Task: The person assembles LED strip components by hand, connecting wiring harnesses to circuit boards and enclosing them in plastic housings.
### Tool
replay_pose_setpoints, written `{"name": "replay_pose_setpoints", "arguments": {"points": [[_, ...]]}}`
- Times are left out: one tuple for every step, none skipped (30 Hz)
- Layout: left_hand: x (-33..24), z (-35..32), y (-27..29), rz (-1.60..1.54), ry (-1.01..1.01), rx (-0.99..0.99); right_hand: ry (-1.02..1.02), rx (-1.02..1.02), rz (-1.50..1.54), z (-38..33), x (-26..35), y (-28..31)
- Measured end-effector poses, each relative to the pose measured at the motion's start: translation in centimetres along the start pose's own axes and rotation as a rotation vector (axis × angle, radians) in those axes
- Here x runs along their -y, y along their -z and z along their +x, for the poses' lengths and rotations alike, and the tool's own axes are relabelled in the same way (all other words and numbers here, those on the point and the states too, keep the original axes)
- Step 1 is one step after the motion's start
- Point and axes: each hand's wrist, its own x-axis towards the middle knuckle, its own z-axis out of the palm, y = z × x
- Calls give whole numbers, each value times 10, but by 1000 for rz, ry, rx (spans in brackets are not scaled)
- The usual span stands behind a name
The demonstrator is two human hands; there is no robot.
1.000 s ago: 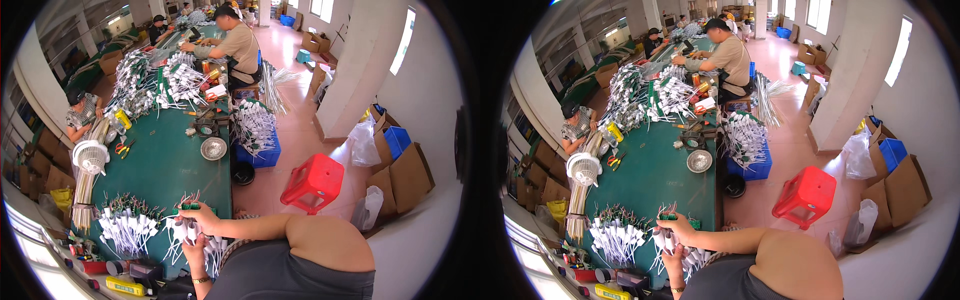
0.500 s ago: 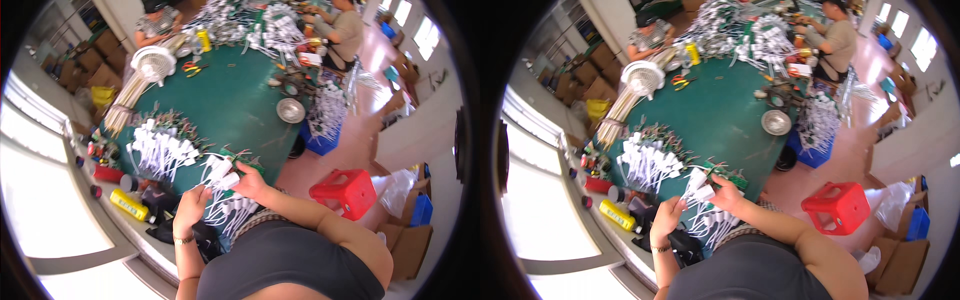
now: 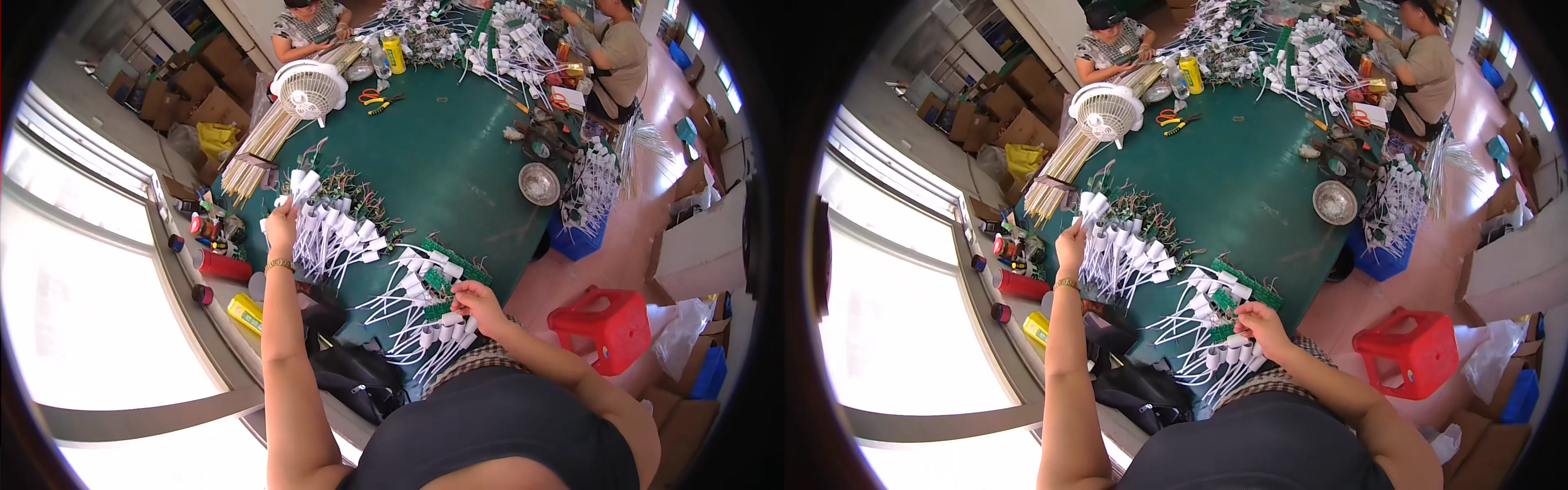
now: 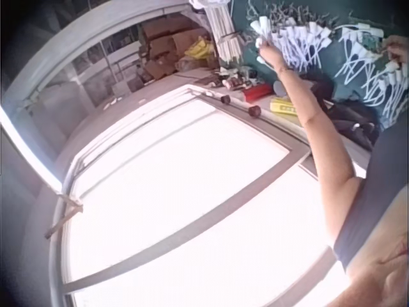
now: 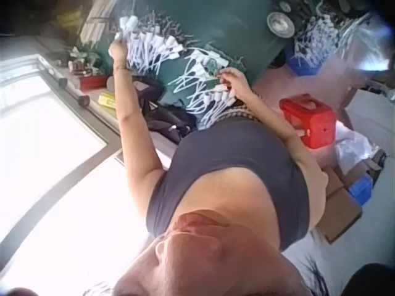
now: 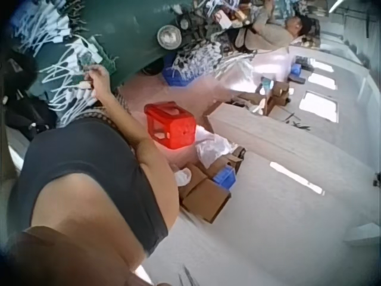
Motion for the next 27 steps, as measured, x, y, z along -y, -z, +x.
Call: {"name": "replay_pose_setpoints", "arguments": {"points": [[32,-6,2,229,-4,5,95,2,-74,-2,1,1],[58,-15,6,274,-6,22,133,0,-118,-4,5,0],[56,-19,-1,267,-16,48,168,-16,-145,-5,2,9],[48,-20,-4,334,-96,82,195,-46,-140,-7,-3,18],[39,-22,-5,400,-171,107,221,-67,-141,-8,-7,25],[31,-21,-5,322,-94,172,213,-85,-140,-7,-12,31],[40,-27,3,332,-165,112,250,-45,-178,-4,-15,34],[36,-33,5,335,-185,50,283,-28,-214,-4,-18,40],[33,-40,7,337,-201,-11,313,-36,-245,1,-23,42],[4,-46,1,419,-175,-70,308,-75,-294,4,-27,47],[-25,-55,-2,503,-147,-130,299,-111,-344,4,-28,50],[-31,-69,-2,434,-195,-185,336,-137,-484,4,-24,46],[-47,-87,-8,332,-219,-229,371,-159,-626,5,-21,42],[-65,-108,-20,229,-123,-71,360,-179,-659,8,-21,41],[-83,-128,-34,126,-30,81,355,-196,-691,11,-23,41],[-95,-149,-49,85,-19,281,333,-206,-675,14,-26,41],[-103,-171,-62,45,-7,477,260,-219,-634,15,-24,37],[-109,-190,-74,17,16,648,288,-211,-664,16,-26,36],[-117,-205,-84,-13,35,821,315,-205,-693,17,-29,37],[-128,-214,-90,10,65,939,310,-206,-702,17,-32,37],[-139,-221,-95,36,92,1058,368,-226,-752,16,-35,37],[-145,-233,-101,-88,144,988,429,-249,-800,15,-38,38],[-146,-247,-105,-210,200,913,427,-249,-805,14,-43,39],[-146,-252,-112,-289,223,888,584,-334,-855,14,-46,41],[-144,-256,-117,-290,219,889,745,-423,-897,15,-52,43],[-142,-261,-120,-493,330,883,671,-483,-886,17,-56,45],[-139,-265,-122,-696,440,869,674,-487,-883,18,-59,50]]}}
